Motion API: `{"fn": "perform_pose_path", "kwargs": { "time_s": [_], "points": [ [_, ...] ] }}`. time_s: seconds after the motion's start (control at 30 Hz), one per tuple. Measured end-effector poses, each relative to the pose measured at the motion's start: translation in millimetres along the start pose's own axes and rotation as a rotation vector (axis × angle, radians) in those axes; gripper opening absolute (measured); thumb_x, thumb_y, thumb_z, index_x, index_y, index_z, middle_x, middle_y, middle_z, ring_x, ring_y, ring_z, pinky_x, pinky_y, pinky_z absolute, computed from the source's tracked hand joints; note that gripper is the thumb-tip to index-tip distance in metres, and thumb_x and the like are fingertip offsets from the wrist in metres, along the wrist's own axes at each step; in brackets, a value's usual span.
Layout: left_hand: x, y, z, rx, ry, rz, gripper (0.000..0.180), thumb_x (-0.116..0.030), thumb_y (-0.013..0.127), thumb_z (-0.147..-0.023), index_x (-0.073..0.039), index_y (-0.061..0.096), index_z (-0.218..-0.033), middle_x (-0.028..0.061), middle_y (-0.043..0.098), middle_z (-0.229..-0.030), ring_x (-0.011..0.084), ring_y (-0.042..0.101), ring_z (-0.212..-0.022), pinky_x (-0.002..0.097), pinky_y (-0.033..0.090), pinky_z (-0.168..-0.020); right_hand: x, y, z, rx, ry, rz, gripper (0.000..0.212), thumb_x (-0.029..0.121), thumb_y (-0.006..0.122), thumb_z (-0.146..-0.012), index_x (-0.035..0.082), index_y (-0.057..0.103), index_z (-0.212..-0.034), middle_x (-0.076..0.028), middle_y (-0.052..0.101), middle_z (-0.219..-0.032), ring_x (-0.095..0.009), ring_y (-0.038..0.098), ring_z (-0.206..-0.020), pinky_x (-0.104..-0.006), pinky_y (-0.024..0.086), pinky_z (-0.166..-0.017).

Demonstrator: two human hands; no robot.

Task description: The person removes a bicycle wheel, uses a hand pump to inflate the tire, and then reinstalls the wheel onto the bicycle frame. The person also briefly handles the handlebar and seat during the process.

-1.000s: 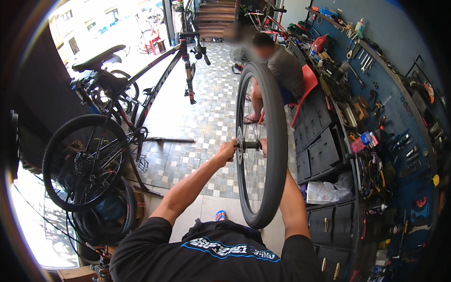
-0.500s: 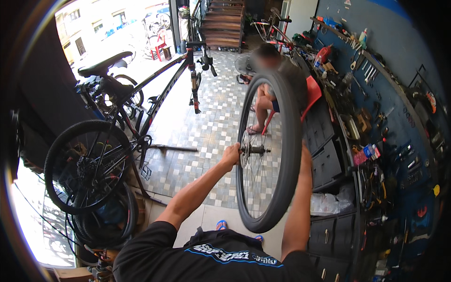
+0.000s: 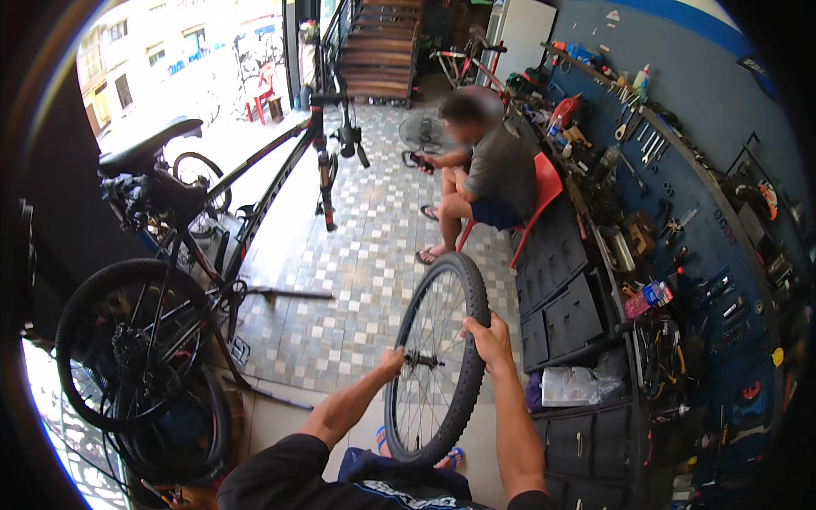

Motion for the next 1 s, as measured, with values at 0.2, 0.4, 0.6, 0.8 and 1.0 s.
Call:
{"fn": "perform_pose_path", "kwargs": {
  "time_s": [0.2,0.4,0.6,0.8,1.0],
  "points": [
    [-84.2,-49.4,-9.7,-0.005,0.305,-0.376,0.059,-0.051,0.058,-0.096,0.007,0.069,-0.095,0.0238,0.070,-0.082,0.0361,0.072,-0.080,0.0470,0.056,-0.067,29.0,27.7,1.9,0.042,-0.230,-0.109,0.031,0.013,0.073,-0.084,-0.001,0.065,-0.110,-0.003,0.066,-0.085,-0.011,0.060,-0.073,-0.0273,0.048,-0.069],
    [-310.8,-146.1,71.1,-0.556,0.991,-0.240,0.060,-0.026,0.069,-0.094,0.004,0.043,-0.140,0.0301,0.051,-0.131,0.0465,0.049,-0.124,0.0486,0.042,-0.105,86.8,18.5,-18.8,0.069,-0.349,-0.023,0.035,0.014,0.075,-0.083,0.000,0.065,-0.113,-0.002,0.064,-0.094,-0.010,0.060,-0.080,-0.0264,0.048,-0.076],
    [-487.6,-202.8,220.3,-1.143,1.436,-0.418,0.061,-0.020,0.075,-0.088,-0.006,0.047,-0.141,0.0227,0.045,-0.141,0.0413,0.041,-0.132,0.0514,0.033,-0.110,130.3,35.8,-93.0,0.145,-0.466,-0.081,0.044,0.013,0.074,-0.082,-0.002,0.064,-0.122,-0.001,0.063,-0.099,-0.008,0.055,-0.087,-0.0245,0.046,-0.080],
    [-528.7,-240.4,159.4,-1.191,1.216,-0.530,0.054,-0.018,0.075,-0.087,-0.009,0.055,-0.135,0.0186,0.057,-0.131,0.0371,0.055,-0.121,0.0476,0.042,-0.104,129.9,58.2,-247.2,0.298,-0.575,-0.152,0.049,0.004,0.071,-0.083,-0.004,0.061,-0.131,-0.005,0.067,-0.112,-0.011,0.061,-0.099,-0.0267,0.048,-0.090],
    [-494.6,-286.9,168.9,-1.382,1.012,-0.320,0.042,-0.003,0.068,-0.088,-0.006,0.060,-0.130,0.0156,0.066,-0.120,0.0291,0.066,-0.107,0.0377,0.053,-0.089,156.5,102.0,-391.0,0.383,-0.460,-0.065,0.036,0.009,0.073,-0.085,0.000,0.065,-0.119,0.000,0.065,-0.092,-0.009,0.059,-0.079,-0.0258,0.049,-0.073]
  ]
}}
Point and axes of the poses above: each hand's wrist, its own z-axis away from the middle knuckle, its own y-axis out of the palm, x = y × z, the point moved 9 cm from there along -z, towards the middle knuckle
